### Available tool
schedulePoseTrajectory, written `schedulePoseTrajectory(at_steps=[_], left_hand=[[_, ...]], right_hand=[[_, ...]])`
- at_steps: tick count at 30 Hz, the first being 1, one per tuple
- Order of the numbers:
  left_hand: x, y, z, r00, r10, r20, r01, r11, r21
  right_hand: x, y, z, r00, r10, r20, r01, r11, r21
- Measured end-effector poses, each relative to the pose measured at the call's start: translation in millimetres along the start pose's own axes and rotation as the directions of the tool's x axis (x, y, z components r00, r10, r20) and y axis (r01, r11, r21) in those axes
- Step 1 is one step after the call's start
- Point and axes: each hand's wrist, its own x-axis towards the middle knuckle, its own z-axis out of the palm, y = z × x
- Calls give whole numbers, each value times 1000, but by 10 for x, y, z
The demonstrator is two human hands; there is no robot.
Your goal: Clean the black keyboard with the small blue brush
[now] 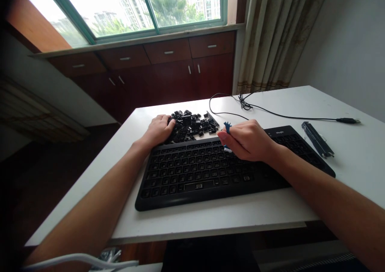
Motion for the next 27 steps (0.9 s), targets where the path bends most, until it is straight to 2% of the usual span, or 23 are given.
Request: schedulePoseTrajectory(at_steps=[9, 27], left_hand=[[-10, 11, -5, 1000, 2, 6, -2, 1000, -8], [-33, 34, -12, 1000, 13, 7, -13, 999, -30]], right_hand=[[9, 2, 53, 997, 19, 73, -23, 998, 52], [-22, 26, 32, 992, 49, 115, -59, 995, 85]])
